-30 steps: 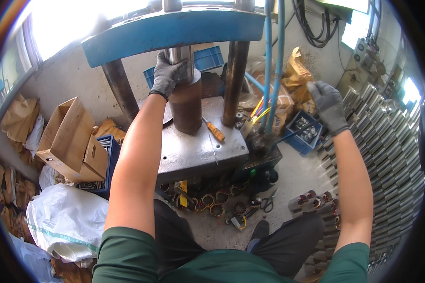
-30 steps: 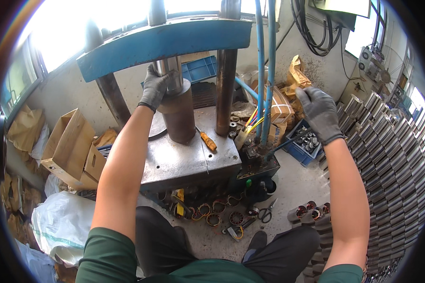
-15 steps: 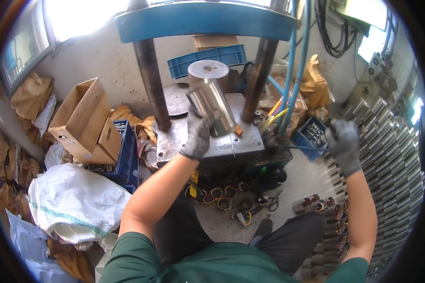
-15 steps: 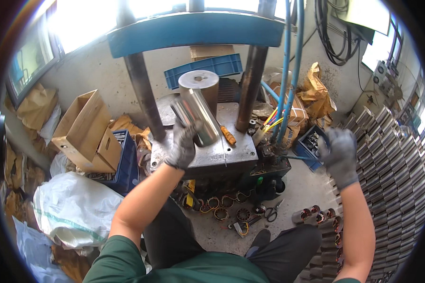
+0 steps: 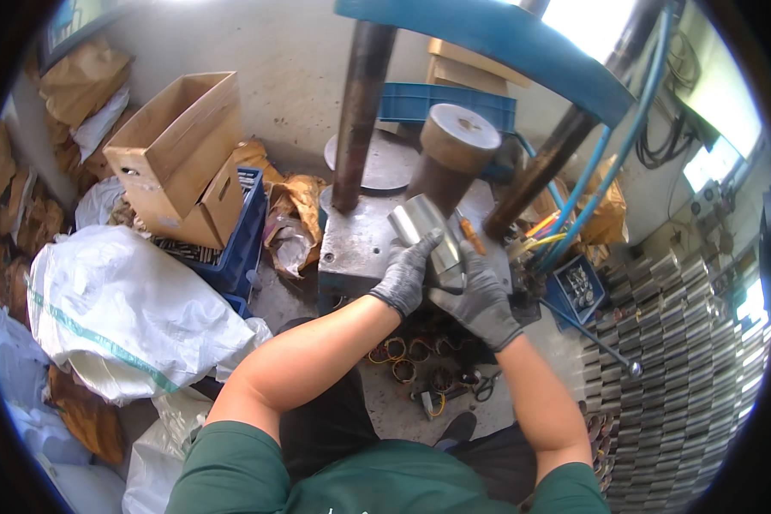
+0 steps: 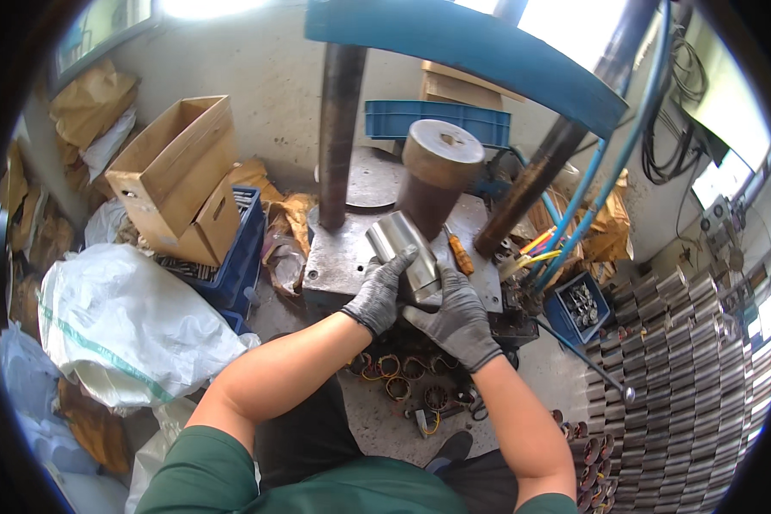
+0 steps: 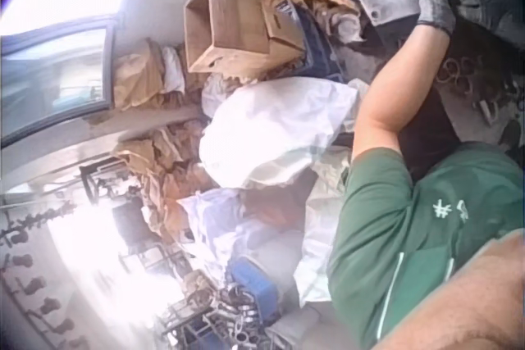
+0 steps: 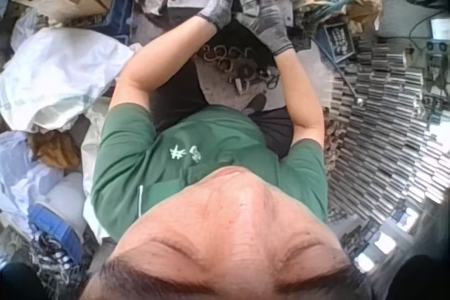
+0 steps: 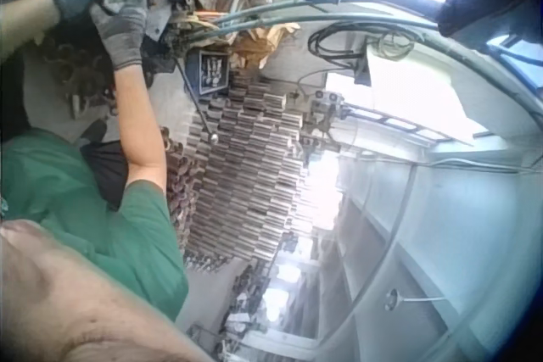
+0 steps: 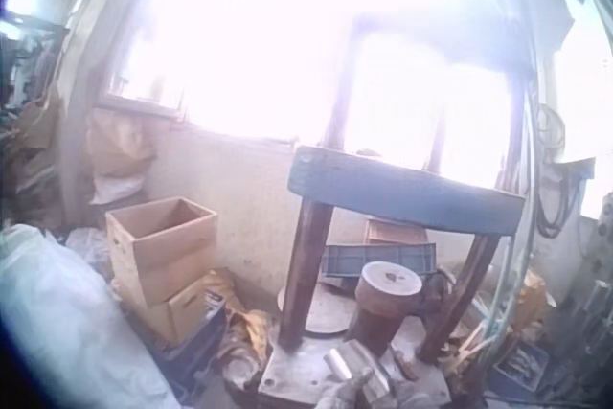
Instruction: The worker uses a hydraulic press and a small hook tool to assemble and align wires in a motor stator.
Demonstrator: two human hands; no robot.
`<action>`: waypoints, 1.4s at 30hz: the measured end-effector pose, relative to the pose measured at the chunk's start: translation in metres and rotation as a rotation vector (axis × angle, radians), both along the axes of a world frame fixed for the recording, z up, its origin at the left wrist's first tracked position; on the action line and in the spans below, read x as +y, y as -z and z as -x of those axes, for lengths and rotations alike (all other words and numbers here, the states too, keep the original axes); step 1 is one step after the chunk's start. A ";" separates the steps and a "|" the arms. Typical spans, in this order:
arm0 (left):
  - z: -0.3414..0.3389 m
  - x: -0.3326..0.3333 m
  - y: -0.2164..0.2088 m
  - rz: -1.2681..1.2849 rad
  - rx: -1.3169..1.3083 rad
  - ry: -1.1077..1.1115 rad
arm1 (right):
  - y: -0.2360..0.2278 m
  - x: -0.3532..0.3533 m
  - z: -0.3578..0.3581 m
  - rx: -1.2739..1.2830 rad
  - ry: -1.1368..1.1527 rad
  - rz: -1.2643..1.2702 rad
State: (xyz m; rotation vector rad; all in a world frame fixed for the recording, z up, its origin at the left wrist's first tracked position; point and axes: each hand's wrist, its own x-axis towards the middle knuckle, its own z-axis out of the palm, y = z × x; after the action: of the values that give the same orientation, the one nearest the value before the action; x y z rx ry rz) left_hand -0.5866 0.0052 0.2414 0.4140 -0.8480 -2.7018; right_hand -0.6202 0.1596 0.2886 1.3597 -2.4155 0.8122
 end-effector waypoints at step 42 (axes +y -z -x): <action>0.056 -0.093 0.002 0.715 -0.229 -0.569 | 0.051 -0.050 0.025 0.154 0.139 -0.007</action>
State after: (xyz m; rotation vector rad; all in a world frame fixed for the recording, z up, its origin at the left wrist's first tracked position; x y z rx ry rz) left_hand -0.6424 -0.0877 0.2392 0.6664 -1.4176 -1.7173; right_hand -0.6448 0.1094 0.2376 1.1943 -2.3632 0.6406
